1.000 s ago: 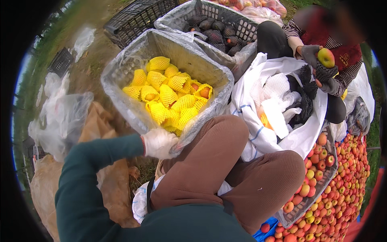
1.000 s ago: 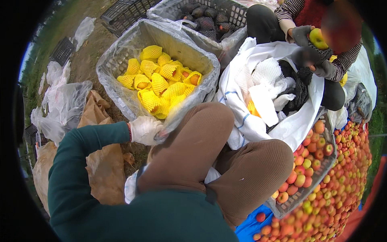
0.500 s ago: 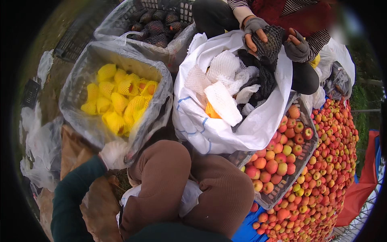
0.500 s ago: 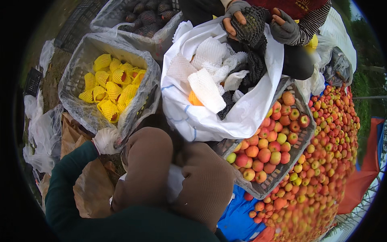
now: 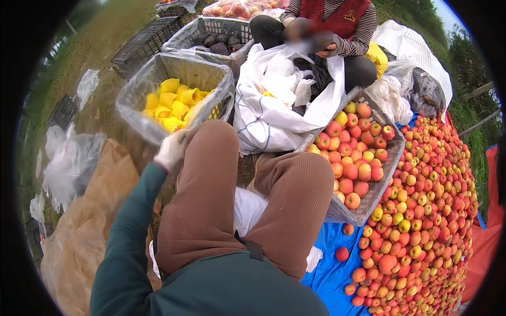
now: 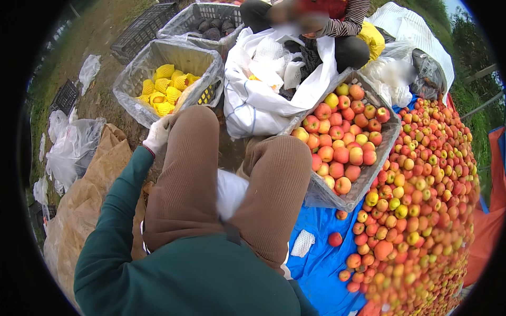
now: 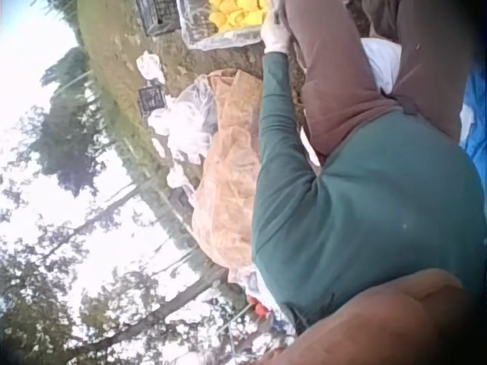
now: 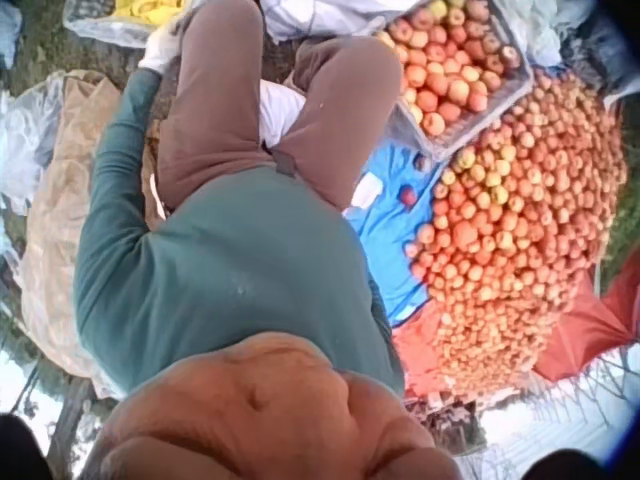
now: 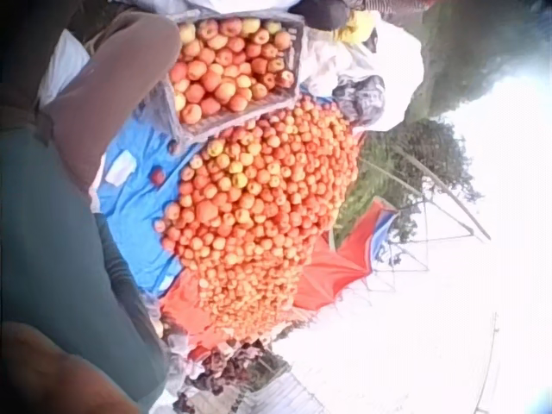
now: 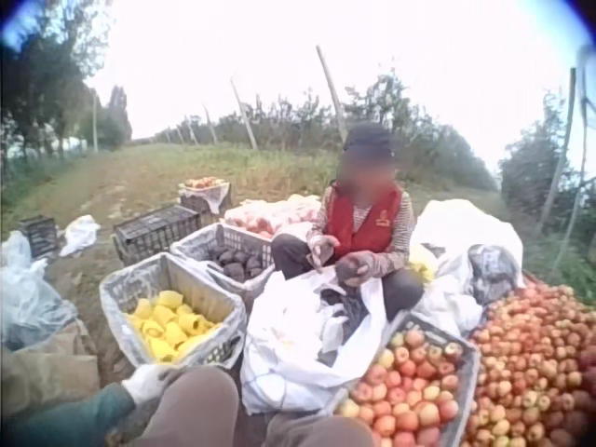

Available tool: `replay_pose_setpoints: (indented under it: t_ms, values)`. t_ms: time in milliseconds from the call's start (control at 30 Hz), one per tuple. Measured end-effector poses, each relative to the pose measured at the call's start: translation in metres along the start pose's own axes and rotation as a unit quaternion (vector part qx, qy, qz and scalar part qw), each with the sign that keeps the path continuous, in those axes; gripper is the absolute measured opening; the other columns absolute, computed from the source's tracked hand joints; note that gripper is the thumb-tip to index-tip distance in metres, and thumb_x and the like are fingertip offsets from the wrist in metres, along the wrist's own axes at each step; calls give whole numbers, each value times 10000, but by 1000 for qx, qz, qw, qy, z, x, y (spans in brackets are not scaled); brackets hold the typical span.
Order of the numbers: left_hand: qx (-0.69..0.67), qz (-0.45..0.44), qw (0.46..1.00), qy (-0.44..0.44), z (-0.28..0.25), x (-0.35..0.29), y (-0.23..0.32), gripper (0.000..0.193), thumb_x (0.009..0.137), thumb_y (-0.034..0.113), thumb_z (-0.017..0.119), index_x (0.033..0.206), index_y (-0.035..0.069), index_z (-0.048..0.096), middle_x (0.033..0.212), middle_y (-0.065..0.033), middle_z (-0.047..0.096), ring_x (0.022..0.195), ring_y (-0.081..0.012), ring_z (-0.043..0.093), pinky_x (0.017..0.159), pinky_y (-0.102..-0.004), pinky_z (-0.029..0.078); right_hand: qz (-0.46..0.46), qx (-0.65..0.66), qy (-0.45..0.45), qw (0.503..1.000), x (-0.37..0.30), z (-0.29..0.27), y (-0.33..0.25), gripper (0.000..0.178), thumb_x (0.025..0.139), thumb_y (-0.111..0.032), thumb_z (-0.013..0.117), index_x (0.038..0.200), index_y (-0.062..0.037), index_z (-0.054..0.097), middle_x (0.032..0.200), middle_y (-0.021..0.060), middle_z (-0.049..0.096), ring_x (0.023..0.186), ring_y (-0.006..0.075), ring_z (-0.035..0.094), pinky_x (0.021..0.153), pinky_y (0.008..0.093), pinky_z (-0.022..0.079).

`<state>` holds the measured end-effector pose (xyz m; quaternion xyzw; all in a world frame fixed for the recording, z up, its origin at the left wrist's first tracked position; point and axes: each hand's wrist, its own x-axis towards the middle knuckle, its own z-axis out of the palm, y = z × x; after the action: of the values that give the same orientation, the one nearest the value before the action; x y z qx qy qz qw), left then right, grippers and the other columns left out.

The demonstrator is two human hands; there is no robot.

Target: The person sits on the ground and repeatedly picks up apples, wraps each one in a yellow foam net, and places the wrapped apple into a nearby crate. Another person works alongside, performing similar actions.

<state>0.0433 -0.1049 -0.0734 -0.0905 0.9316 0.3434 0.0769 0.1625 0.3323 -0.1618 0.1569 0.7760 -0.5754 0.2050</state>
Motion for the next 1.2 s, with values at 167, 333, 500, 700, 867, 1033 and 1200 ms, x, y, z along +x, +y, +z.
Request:
replay_pose_setpoints:
  t_ms: [167,333,500,700,867,1033,1200]
  values:
    - [-323,-20,943,-72,41,20,-113,379,961,257,383,1249,33,489,1229,-69,537,1095,-153,475,918,-285,384,-65,16,7,998,-9,-6,-2,142,804,-132,571,846,2,589,664,108,596,534,176,553,489,288,448]
    - [-557,-119,807,-155,49,-2,-32,454,948,389,403,1260,69,483,1190,-59,565,1049,-151,511,875,-279,415,-73,12,30,997,-50,-17,22,145,807,-134,571,852,2,594,666,103,598,536,171,555,490,286,451]
    - [-529,-88,830,-153,62,-19,-18,452,949,377,395,1244,52,506,1220,-58,552,1101,-142,481,937,-280,369,26,-33,-2,999,-108,4,97,149,810,-135,571,858,3,600,668,97,600,537,165,558,491,284,454]
    - [-461,-7,871,-170,65,7,-49,457,947,371,404,1232,30,509,1217,-74,552,1090,-141,496,931,-283,379,120,-171,-113,971,-157,35,172,153,813,-136,571,865,3,606,671,91,603,539,159,560,493,281,457]
    - [-492,-42,848,-193,37,22,-56,456,944,367,414,1221,18,512,1204,-88,558,1081,-146,508,923,-286,389,12,-291,-195,937,-167,20,162,157,815,-138,570,871,3,611,673,85,605,541,153,562,494,279,460]
    - [-472,-55,872,-118,-25,44,-65,455,942,362,423,1210,5,514,1191,-101,564,1072,-150,520,914,-289,398,-30,-3,54,998,-117,-55,-80,188,861,-167,546,789,5,572,623,50,574,491,110,522,450,236,419]
    - [-367,116,920,-66,-102,86,30,435,930,357,447,1096,-25,574,1040,-113,616,970,-182,587,891,-325,444,-217,30,69,973,8,-73,-230,159,887,-121,528,950,17,575,761,46,611,611,93,583,539,219,466]
